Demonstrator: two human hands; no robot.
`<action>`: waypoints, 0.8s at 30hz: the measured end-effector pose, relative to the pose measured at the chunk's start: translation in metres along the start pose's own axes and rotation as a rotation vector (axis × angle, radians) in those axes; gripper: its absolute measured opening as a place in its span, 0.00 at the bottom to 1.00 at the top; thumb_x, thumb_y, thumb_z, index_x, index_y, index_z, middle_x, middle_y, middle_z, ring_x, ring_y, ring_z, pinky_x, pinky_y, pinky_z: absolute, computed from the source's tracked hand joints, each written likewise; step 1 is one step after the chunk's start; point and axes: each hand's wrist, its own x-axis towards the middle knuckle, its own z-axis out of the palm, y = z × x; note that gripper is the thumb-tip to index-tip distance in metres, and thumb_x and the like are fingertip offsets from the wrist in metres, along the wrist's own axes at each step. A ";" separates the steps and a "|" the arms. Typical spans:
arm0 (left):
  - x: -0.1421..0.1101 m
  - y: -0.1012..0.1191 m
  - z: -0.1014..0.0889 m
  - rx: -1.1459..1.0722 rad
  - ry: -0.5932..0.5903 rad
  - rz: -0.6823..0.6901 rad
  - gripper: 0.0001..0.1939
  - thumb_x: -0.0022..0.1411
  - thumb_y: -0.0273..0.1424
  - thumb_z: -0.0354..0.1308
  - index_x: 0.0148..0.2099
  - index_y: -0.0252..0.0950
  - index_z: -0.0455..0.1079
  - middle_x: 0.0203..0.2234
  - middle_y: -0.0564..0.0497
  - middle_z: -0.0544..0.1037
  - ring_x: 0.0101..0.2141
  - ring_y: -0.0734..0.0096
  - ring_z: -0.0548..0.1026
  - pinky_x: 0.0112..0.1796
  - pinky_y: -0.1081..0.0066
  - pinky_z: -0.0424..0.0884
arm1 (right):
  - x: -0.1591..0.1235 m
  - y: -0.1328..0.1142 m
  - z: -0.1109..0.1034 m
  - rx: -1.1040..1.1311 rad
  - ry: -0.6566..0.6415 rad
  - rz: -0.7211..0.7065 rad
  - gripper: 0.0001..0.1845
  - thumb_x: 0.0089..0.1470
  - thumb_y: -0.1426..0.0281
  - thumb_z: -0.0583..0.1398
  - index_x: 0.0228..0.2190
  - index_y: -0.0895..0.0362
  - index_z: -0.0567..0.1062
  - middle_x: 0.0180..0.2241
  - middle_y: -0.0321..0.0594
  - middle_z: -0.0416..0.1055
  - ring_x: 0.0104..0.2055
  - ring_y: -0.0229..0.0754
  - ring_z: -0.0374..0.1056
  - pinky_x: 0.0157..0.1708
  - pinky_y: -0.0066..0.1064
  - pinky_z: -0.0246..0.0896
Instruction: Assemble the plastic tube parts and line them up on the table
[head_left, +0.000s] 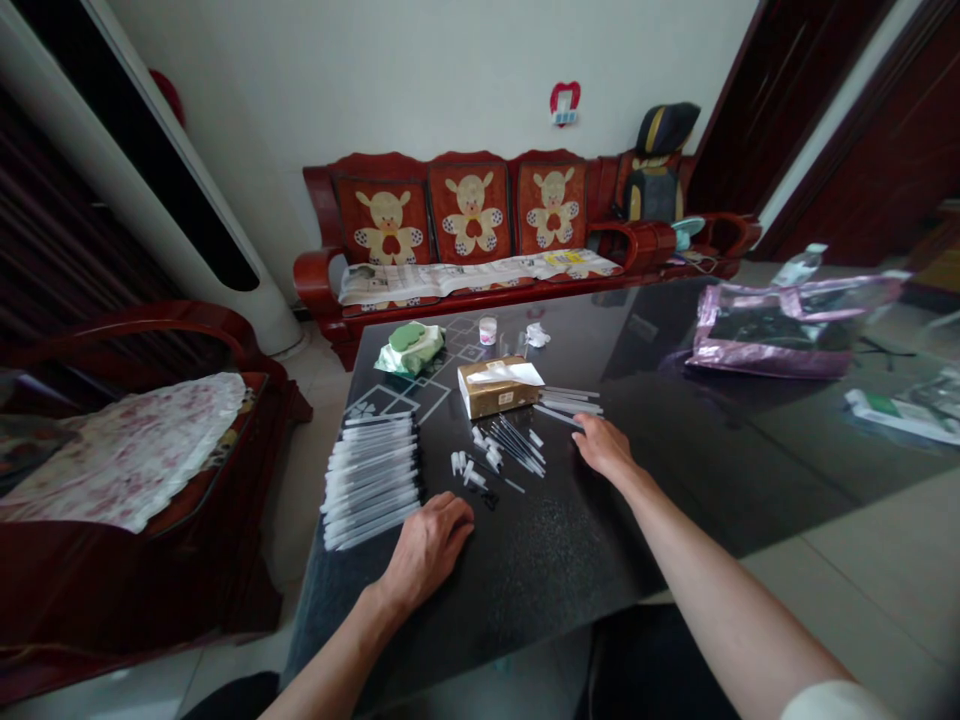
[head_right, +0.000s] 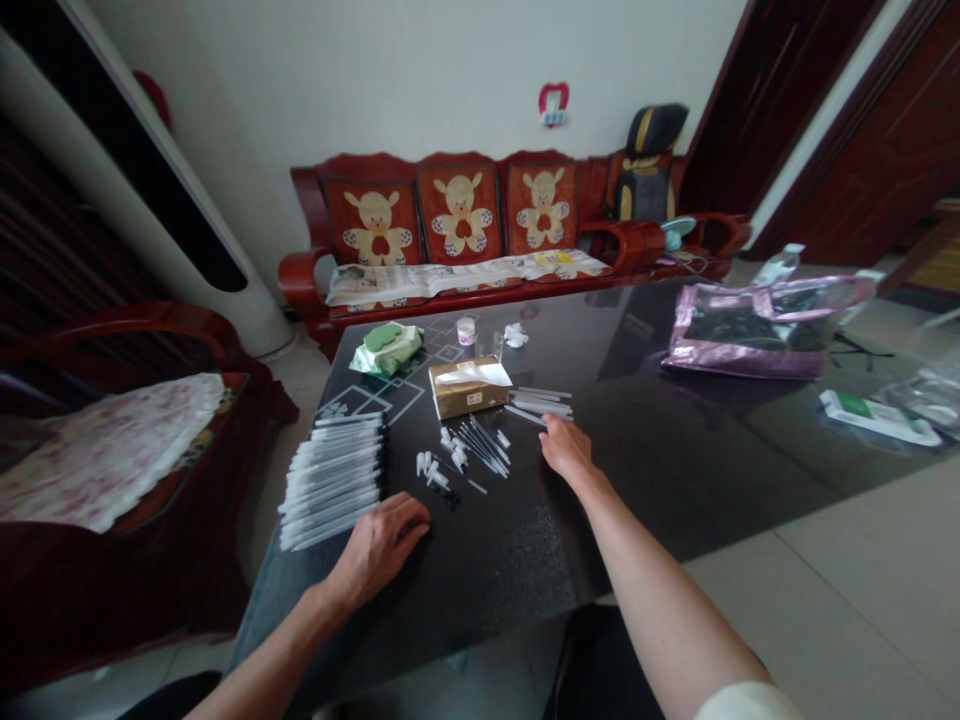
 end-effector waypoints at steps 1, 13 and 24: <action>0.000 0.000 0.000 0.000 0.000 0.004 0.07 0.63 0.28 0.50 0.37 0.39 0.69 0.33 0.50 0.72 0.36 0.67 0.71 0.37 0.71 0.65 | 0.000 -0.001 0.000 -0.009 0.005 0.002 0.17 0.57 0.67 0.56 0.49 0.54 0.71 0.46 0.48 0.74 0.47 0.49 0.70 0.42 0.34 0.62; 0.000 -0.004 0.000 -0.014 0.036 0.016 0.09 0.65 0.28 0.48 0.37 0.38 0.70 0.32 0.49 0.73 0.34 0.68 0.71 0.36 0.72 0.65 | -0.007 -0.006 -0.003 -0.054 0.013 -0.010 0.10 0.55 0.71 0.56 0.35 0.59 0.77 0.38 0.54 0.76 0.42 0.53 0.73 0.39 0.38 0.62; 0.006 -0.007 -0.003 -0.524 0.137 -0.214 0.12 0.63 0.36 0.53 0.43 0.35 0.73 0.25 0.49 0.75 0.27 0.68 0.74 0.30 0.71 0.69 | -0.056 -0.059 -0.013 0.635 -0.313 -0.359 0.06 0.53 0.69 0.56 0.29 0.59 0.70 0.18 0.33 0.68 0.17 0.34 0.64 0.18 0.23 0.55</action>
